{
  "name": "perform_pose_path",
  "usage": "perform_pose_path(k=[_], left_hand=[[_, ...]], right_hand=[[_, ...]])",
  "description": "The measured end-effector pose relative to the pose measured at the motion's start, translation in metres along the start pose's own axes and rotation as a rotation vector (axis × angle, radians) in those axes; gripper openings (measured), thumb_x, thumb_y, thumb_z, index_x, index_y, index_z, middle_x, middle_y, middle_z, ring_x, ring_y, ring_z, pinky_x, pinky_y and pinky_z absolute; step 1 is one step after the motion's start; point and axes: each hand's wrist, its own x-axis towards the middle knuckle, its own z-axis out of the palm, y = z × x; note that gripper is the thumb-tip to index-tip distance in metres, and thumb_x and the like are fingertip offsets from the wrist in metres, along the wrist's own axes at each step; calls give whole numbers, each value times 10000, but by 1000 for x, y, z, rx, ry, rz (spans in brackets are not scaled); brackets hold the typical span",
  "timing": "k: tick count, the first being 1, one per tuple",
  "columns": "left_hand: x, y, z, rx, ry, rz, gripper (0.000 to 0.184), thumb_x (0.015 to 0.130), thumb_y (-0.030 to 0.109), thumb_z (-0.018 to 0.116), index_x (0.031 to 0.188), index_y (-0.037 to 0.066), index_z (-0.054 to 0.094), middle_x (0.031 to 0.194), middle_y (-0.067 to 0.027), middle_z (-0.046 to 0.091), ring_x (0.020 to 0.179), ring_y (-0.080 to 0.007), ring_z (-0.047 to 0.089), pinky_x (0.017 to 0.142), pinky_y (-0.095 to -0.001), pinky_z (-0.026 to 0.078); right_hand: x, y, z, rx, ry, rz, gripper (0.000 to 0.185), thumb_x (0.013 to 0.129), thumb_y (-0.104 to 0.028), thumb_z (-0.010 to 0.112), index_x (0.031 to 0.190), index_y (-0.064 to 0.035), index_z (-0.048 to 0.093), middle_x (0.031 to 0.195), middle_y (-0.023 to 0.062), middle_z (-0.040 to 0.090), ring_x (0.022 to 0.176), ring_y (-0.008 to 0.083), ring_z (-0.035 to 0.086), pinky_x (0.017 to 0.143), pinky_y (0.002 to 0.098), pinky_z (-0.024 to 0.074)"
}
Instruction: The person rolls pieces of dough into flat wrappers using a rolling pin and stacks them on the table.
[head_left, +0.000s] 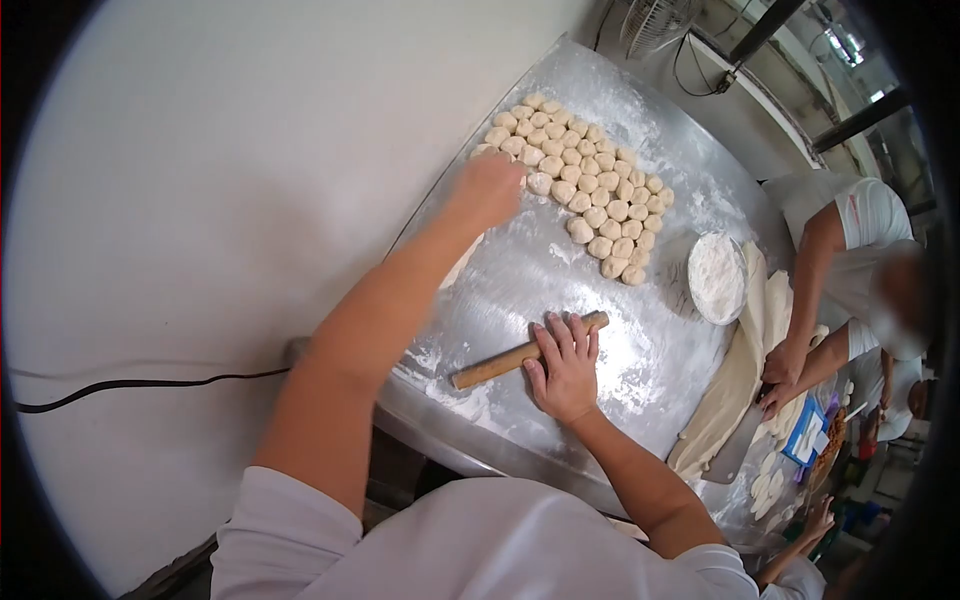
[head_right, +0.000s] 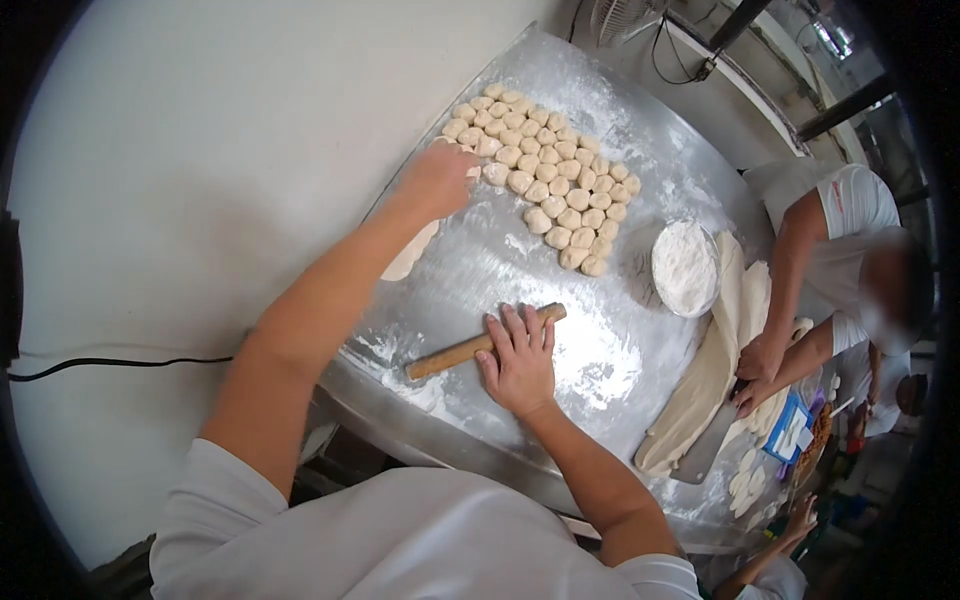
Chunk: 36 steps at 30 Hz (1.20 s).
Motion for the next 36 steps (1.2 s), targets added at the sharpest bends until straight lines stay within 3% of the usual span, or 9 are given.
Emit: perform_pose_path(k=[2, 9, 12, 17, 20, 22, 27, 30, 36], left_hand=[[-22, 15, -36, -86, -131, -109, 328, 876, 147, 753, 1199, 119, 799, 1147, -176, 774, 1119, -362, 730, 983, -482, 584], [-155, 76, -73, -160, -847, 60, 218, 853, 176, 764, 1056, 135, 830, 1041, -174, 797, 1016, -382, 768, 933, -486, 600], [-204, 99, -42, -111, -962, 243, 179, 860, 129, 755, 1012, 74, 832, 1008, -179, 800, 968, -379, 784, 873, -492, 618], [-233, 99, -16, -13, -978, 344, 124, 852, 59, 742, 929, -9, 812, 954, -196, 794, 904, -397, 789, 787, -510, 629], [-218, 80, -10, 0, -901, 367, 91, 831, 45, 744, 890, 29, 810, 959, -188, 793, 886, -388, 788, 781, -513, 625], [-182, 76, -64, -102, -851, 64, 129, 804, 58, 765, 925, 66, 811, 997, -192, 791, 929, -374, 782, 816, -514, 616], [-131, 18, -6, -197, -487, 103, 252, 818, 126, 810, 1068, 87, 813, 1062, -180, 793, 1035, -350, 765, 903, -460, 598], [-116, 10, -4, -297, -619, 62, 250, 883, 215, 817, 1098, 85, 818, 1056, -181, 793, 1015, -365, 761, 901, -453, 598], [-104, 24, 23, -91, -455, 0, 383, 1031, 454, 662, 1033, 97, 802, 1017, -161, 795, 920, -396, 754, 834, -502, 596]], right_hand=[[0, -1, -1, 8, -21, 8, 598, 1017, -423, 667, 1543, -152, 586, 1634, 141, 493, 1567, 439, 355, 1279, 696, 203], [4, -3, 8, -71, 53, 146, 569, 1055, -376, 617, 1562, -129, 548, 1654, 174, 458, 1572, 482, 326, 1287, 704, 164], [6, -2, 11, -89, 89, 157, 551, 1081, -372, 586, 1567, -116, 534, 1661, 178, 446, 1571, 490, 319, 1293, 700, 150], [3, -4, 11, -101, 92, 164, 545, 1089, -376, 578, 1564, -112, 534, 1658, 171, 445, 1584, 477, 303, 1295, 697, 147], [7, -5, 10, -90, 88, 166, 543, 1089, -376, 578, 1561, -110, 533, 1654, 169, 448, 1589, 470, 294, 1296, 697, 146], [4, -4, 11, -86, 102, 159, 541, 1088, -374, 579, 1558, -111, 534, 1651, 168, 449, 1589, 469, 292, 1297, 697, 146], [3, -4, 10, -87, 92, 161, 538, 1084, -372, 581, 1553, -112, 534, 1648, 173, 449, 1581, 477, 298, 1294, 701, 146], [5, -5, 8, -80, 81, 161, 538, 1086, -373, 576, 1554, -113, 530, 1649, 177, 446, 1579, 485, 297, 1292, 707, 146], [6, -4, 8, -88, 65, 168, 541, 1088, -383, 565, 1557, -117, 527, 1653, 181, 442, 1577, 491, 297, 1288, 714, 147]])
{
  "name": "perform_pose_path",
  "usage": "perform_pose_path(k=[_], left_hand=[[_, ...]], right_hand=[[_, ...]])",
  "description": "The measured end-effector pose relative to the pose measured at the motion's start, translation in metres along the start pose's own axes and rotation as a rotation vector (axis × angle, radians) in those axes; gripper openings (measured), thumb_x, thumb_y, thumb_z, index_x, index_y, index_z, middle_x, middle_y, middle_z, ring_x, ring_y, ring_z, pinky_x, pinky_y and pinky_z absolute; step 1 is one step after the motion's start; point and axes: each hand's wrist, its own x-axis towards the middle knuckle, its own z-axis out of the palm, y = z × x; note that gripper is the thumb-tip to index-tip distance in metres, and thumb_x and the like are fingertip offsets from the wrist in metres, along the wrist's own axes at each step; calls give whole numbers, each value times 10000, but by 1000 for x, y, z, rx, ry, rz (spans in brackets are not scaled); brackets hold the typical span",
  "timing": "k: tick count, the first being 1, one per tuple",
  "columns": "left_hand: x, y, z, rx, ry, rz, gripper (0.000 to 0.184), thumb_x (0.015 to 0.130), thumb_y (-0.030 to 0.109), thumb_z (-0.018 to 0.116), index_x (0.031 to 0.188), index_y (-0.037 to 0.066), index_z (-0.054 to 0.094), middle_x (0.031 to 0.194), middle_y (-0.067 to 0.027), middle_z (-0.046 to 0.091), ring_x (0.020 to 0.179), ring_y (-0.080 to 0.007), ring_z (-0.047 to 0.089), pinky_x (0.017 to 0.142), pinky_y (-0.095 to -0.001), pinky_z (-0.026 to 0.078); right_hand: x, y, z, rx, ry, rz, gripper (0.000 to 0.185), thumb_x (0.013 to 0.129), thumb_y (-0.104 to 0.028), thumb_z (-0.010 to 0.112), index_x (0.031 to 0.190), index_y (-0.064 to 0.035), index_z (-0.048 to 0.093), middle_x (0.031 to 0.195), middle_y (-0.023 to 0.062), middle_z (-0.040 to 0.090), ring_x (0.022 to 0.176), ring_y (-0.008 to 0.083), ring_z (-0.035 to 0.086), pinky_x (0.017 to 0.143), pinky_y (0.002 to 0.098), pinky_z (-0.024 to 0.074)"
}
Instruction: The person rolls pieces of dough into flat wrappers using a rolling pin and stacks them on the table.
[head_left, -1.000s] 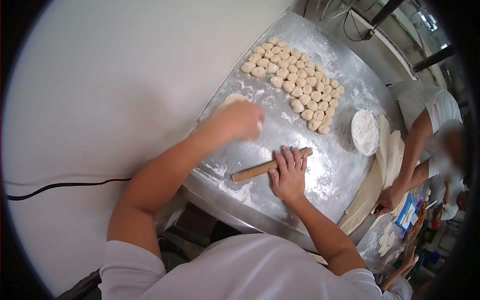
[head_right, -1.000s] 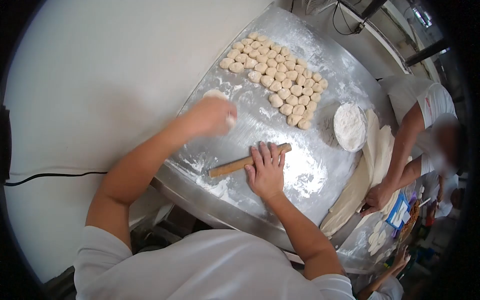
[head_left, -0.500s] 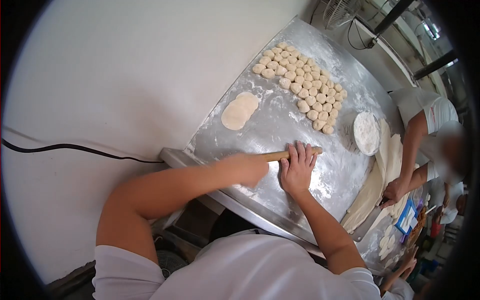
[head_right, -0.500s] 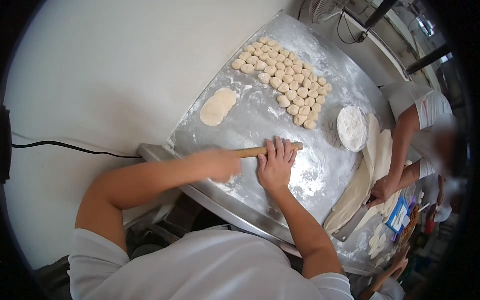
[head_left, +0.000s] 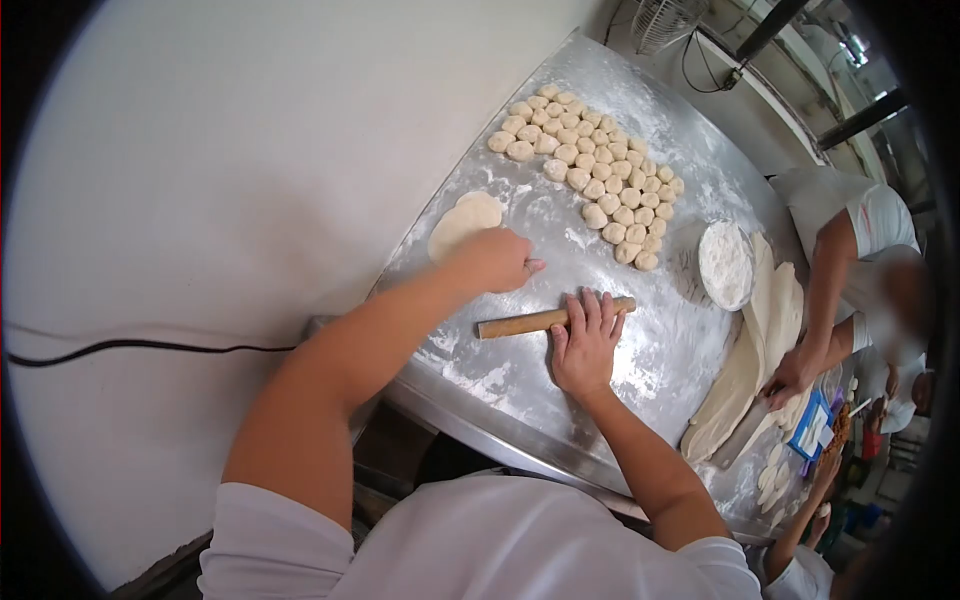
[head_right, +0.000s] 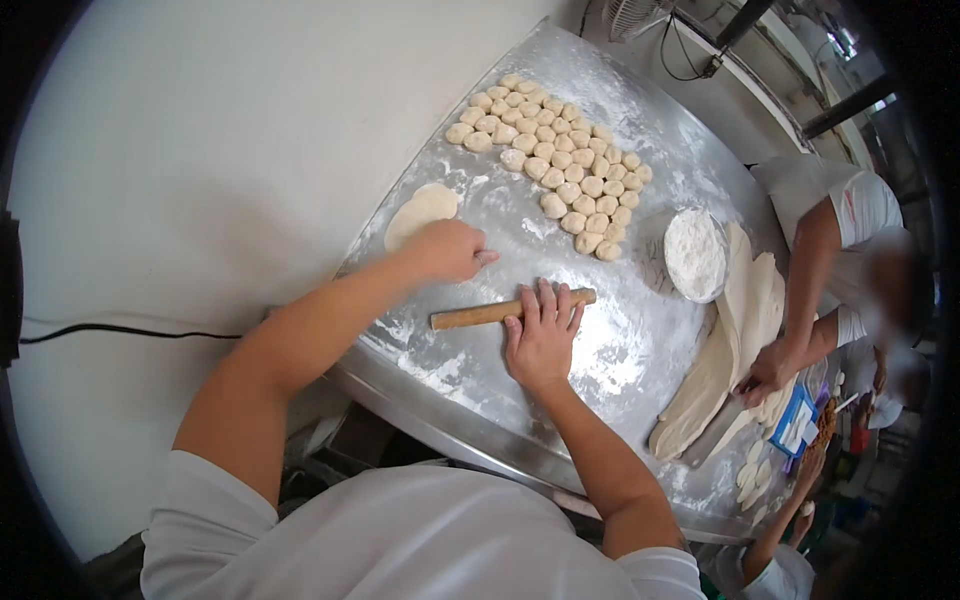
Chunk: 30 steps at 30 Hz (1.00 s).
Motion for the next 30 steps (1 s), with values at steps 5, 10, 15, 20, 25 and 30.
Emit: perform_pose_path(k=[5, 10, 15, 20, 25, 30], left_hand=[[10, 9, 28, 115, 183, 178, 416, 1072, 444, 575, 976, 96, 781, 932, -145, 779, 885, -369, 764, 795, -539, 589], [11, 16, 16, 91, 154, 152, 507, 1086, 504, 546, 979, 69, 782, 936, -191, 777, 909, -403, 756, 833, -556, 581], [1, 19, -12, -175, 16, -194, 731, 1109, 646, 443, 968, 24, 802, 1016, -272, 775, 987, -468, 737, 922, -558, 565], [-18, 5, -9, -242, 0, -201, 788, 1107, 665, 405, 995, 7, 824, 1044, -277, 779, 1019, -461, 748, 944, -542, 570], [-16, -18, -4, -116, -310, -65, 569, 1014, 574, 641, 998, 36, 828, 955, -225, 789, 873, -386, 759, 863, -477, 582], [-39, -6, 1, 17, -513, 49, 520, 874, 535, 803, 914, 19, 853, 936, -241, 796, 894, -399, 772, 845, -489, 604]], right_hand=[[2, 0, -2, 3, -12, 7, 545, 1087, -389, 565, 1556, -115, 529, 1653, 179, 439, 1579, 491, 295, 1284, 720, 142], [0, 0, -1, 26, 11, -6, 535, 1089, -386, 564, 1544, -104, 543, 1653, 180, 436, 1578, 493, 297, 1282, 722, 141], [-2, 1, 2, 16, 28, -16, 529, 1094, -387, 561, 1538, -99, 548, 1645, 184, 447, 1578, 494, 299, 1285, 717, 138], [-2, 0, 2, 9, 31, -23, 527, 1093, -391, 562, 1527, -92, 552, 1632, 181, 460, 1577, 490, 300, 1289, 712, 133], [-2, -1, 3, 12, 40, -22, 504, 1083, -374, 575, 1501, -92, 566, 1612, 170, 476, 1570, 472, 312, 1296, 703, 124], [-5, 4, 1, 63, 11, -47, 458, 1064, -364, 599, 1431, -90, 612, 1589, 167, 490, 1560, 467, 323, 1294, 705, 123]])
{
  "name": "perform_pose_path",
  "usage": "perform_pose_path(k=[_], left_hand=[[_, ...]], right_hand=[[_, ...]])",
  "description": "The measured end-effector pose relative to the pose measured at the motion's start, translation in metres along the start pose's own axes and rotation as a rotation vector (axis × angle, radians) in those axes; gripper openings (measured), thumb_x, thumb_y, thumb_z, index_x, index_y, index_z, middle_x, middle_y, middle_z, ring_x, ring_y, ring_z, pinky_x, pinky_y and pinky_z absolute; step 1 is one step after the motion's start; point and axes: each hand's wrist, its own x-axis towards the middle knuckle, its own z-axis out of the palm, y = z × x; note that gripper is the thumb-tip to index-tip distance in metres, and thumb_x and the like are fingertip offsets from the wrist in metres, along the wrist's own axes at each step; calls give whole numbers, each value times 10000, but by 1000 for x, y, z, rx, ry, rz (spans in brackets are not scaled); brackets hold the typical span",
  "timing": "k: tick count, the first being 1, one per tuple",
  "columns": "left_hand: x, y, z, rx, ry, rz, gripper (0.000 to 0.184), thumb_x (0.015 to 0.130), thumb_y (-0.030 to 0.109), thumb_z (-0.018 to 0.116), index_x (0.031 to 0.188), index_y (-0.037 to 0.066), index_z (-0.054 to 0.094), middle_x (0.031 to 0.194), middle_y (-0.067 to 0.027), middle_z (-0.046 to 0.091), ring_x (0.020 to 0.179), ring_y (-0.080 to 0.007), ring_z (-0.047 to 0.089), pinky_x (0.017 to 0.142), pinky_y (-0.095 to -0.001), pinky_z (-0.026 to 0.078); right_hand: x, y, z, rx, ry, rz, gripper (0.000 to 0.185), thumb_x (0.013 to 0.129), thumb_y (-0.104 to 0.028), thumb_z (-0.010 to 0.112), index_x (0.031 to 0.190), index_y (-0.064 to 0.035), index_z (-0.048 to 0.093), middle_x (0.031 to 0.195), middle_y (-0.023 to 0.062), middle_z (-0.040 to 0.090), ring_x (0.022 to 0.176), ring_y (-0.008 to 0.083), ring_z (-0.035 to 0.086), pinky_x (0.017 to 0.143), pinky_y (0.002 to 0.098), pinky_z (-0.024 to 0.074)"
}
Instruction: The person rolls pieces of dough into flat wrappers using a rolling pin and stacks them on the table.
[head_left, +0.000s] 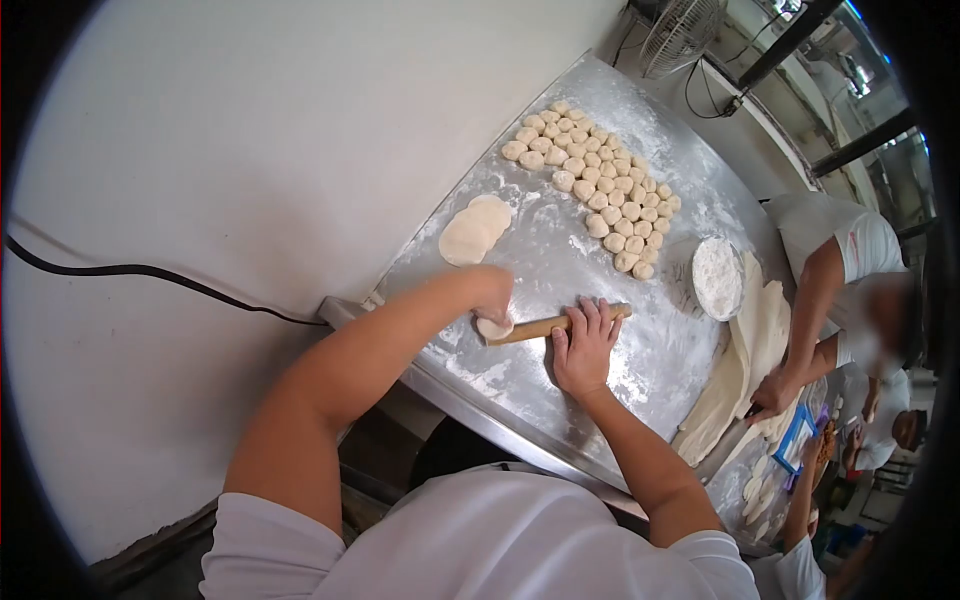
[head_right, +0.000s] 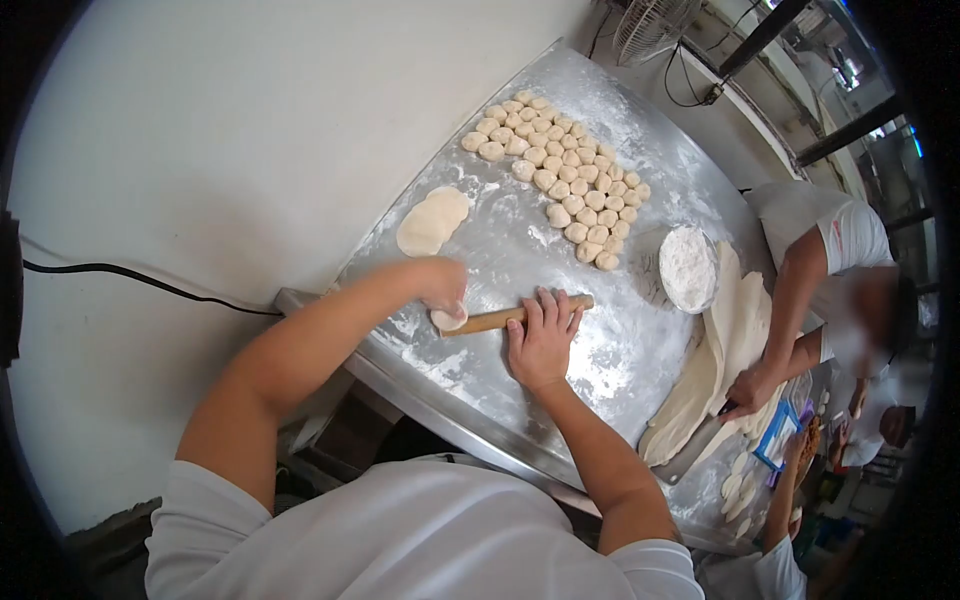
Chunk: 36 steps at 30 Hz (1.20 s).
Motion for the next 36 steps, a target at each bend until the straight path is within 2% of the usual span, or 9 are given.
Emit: perform_pose_path(k=[3, 6, 12, 14, 19, 24, 30, 34, 36], left_hand=[[-2, 8, 4, 10, 84, 97, 436, 858, 437, 869, 975, 17, 855, 968, -211, 810, 909, -375, 782, 838, -471, 609], [-3, 7, 0, -342, 263, 3, 384, 877, 299, 895, 1138, 30, 810, 1045, -168, 818, 889, -297, 781, 797, -414, 611], [12, -4, 9, -310, 306, 113, 317, 883, 230, 887, 1128, 40, 818, 1054, -182, 819, 940, -327, 790, 837, -456, 609], [8, -2, 4, -239, 320, 111, 280, 901, 235, 856, 1092, 34, 819, 1041, -202, 811, 943, -354, 785, 844, -469, 606], [9, -2, -3, -148, 418, -38, 279, 948, 290, 772, 996, 20, 822, 993, -241, 790, 947, -410, 767, 867, -489, 595], [24, -15, 4, -175, 474, -71, 282, 958, 295, 750, 983, 23, 823, 948, -247, 787, 903, -423, 764, 827, -502, 597], [42, -40, 2, -108, 103, 157, 305, 978, 294, 735, 956, 6, 830, 784, -150, 800, 671, -235, 769, 703, -420, 617], [4, -5, -15, -341, -4, -156, 312, 908, 356, 774, 1011, 74, 856, 971, -191, 819, 866, -352, 796, 834, -437, 633], [-2, 4, -14, -181, 261, -168, 345, 934, 366, 736, 1018, 52, 852, 1012, -204, 818, 933, -355, 801, 871, -438, 631]], right_hand=[[-2, 4, -4, 27, -4, -45, 436, 1047, -351, 624, 1396, -89, 634, 1576, 180, 496, 1556, 475, 327, 1292, 710, 126], [-6, 5, -10, 32, -8, -78, 424, 1033, -325, 641, 1372, -70, 636, 1569, 206, 495, 1550, 488, 331, 1292, 712, 130], [25, 1, -5, -34, -88, -125, 579, 1060, -339, 587, 1519, 8, 524, 1691, 259, 377, 1583, 503, 293, 1306, 686, 137], [62, -14, -2, -127, -171, -67, 717, 1090, -392, 517, 1660, 18, 373, 1772, 262, 260, 1621, 487, 248, 1320, 661, 129], [149, -42, 22, -171, -89, -17, 751, 1103, -425, 474, 1696, 6, 310, 1785, 257, 237, 1641, 465, 226, 1328, 643, 131], [144, -38, 25, -81, -7, -92, 719, 1101, -415, 487, 1693, -32, 344, 1761, 246, 303, 1632, 459, 254, 1322, 643, 155], [0, 6, -19, -91, -211, -176, 640, 1087, -384, 529, 1626, -44, 477, 1727, 236, 375, 1557, 471, 376, 1292, 661, 196], [77, -19, 4, -202, -187, -38, 714, 1111, -441, 474, 1683, -27, 367, 1760, 264, 294, 1605, 472, 299, 1307, 653, 179], [134, -37, 18, -233, -79, -15, 754, 1113, -453, 460, 1711, -26, 295, 1770, 269, 270, 1630, 457, 262, 1318, 643, 167]])
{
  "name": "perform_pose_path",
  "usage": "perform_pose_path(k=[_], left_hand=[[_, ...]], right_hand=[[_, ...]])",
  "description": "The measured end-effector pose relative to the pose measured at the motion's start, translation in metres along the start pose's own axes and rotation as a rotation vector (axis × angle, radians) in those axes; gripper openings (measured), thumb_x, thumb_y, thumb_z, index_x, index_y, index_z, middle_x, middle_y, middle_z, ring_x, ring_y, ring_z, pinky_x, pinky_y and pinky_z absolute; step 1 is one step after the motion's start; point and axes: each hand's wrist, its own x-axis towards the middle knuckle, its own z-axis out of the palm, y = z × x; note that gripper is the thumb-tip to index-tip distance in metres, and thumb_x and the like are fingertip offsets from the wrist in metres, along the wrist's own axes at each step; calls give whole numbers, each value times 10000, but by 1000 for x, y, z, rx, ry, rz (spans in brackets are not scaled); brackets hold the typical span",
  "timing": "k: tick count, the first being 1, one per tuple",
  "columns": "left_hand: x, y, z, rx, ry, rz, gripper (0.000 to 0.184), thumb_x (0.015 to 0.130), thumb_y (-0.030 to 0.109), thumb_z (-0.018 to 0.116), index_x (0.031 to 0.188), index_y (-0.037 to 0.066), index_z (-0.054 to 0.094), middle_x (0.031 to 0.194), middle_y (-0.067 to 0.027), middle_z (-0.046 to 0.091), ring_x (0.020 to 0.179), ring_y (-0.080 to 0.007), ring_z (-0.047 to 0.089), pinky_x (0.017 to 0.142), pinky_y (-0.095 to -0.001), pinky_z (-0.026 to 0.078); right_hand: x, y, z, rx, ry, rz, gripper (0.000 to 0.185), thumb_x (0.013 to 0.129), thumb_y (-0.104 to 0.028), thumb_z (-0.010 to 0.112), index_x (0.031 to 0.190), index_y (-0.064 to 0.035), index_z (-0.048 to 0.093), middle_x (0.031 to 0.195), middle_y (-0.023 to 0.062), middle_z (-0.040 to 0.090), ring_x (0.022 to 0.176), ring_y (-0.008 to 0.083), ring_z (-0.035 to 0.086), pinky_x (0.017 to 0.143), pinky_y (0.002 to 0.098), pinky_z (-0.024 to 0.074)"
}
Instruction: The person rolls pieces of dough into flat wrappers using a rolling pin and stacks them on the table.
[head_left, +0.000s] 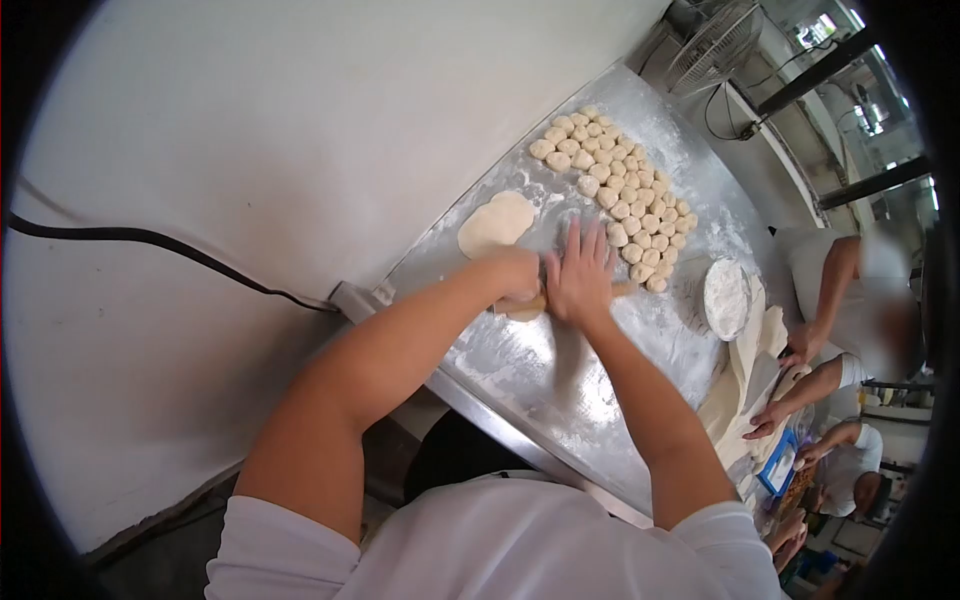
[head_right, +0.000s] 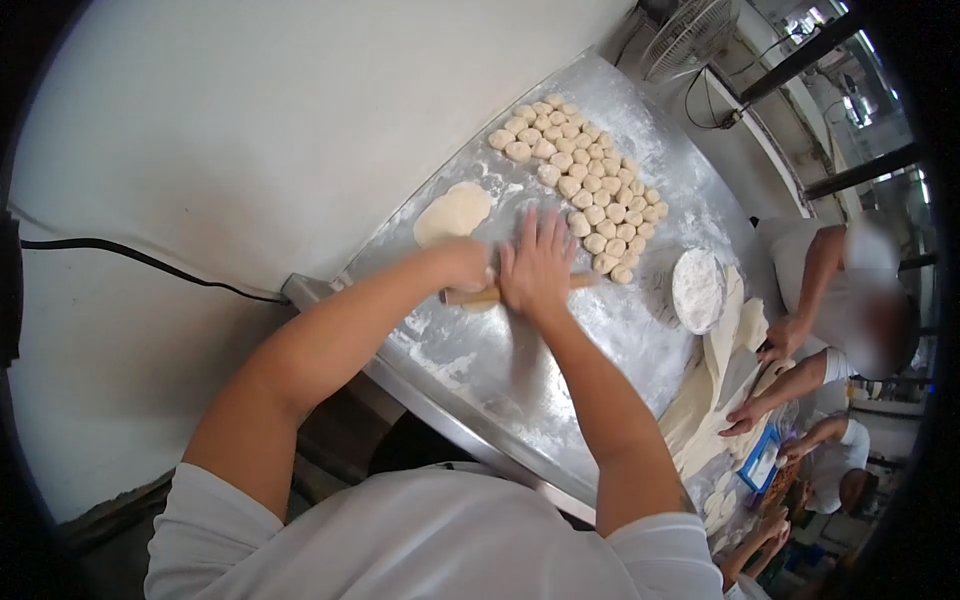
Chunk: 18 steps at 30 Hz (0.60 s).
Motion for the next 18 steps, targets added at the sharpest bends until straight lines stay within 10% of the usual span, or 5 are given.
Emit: perform_pose_path(k=[5, 11, 18], left_hand=[[21, -13, 14, 24, 182, 21, 366, 1000, 300, 636, 938, 3, 840, 962, -227, 811, 908, -387, 799, 824, -474, 621], [52, -43, 21, -21, -157, 302, 387, 954, 324, 714, 832, -27, 823, 847, -224, 798, 769, -367, 797, 763, -453, 632], [21, -20, 16, 56, 82, -7, 408, 879, 367, 767, 886, -36, 828, 947, -226, 811, 863, -373, 799, 783, -453, 627]], right_hand=[[16, 0, 8, 109, 93, -48, 755, 1113, -440, 473, 1691, 16, 303, 1760, 293, 268, 1632, 464, 249, 1321, 622, 177], [-134, 36, -10, 70, -70, -153, 637, 1101, -402, 508, 1615, -27, 483, 1715, 271, 368, 1538, 469, 389, 1269, 673, 227], [11, -13, 3, -5, 1, 29, 742, 1117, -469, 454, 1692, -14, 342, 1759, 269, 297, 1630, 454, 260, 1326, 624, 168]])
